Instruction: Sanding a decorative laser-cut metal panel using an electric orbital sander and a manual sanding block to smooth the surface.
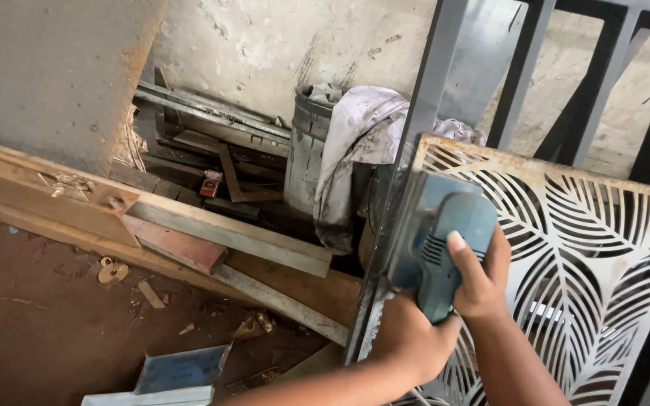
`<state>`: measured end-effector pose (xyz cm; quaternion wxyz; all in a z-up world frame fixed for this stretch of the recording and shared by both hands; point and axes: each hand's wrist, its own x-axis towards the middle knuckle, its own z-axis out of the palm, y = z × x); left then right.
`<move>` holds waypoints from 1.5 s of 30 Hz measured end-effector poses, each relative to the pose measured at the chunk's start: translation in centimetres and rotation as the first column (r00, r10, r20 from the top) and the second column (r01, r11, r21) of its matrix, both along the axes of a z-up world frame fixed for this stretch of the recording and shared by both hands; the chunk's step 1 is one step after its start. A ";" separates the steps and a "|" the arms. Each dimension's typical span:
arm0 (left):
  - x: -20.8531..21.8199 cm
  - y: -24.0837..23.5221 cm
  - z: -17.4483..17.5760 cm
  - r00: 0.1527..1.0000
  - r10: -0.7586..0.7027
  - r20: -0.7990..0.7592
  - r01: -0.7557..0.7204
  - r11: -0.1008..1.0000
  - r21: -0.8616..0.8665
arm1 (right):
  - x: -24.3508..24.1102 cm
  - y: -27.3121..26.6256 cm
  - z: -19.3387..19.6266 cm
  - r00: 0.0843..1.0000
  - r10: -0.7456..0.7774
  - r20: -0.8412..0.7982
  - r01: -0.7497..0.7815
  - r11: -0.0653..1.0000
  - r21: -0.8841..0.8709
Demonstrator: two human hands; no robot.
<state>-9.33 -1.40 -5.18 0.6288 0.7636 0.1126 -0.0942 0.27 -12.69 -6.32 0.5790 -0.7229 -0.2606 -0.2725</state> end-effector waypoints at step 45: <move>0.7 -1.6 0.9 0.999 -0.042 0.014 0.042 0.999 -0.018 | 1.3 -1.9 0.1 0.997 0.004 -0.077 0.000 0.998 0.063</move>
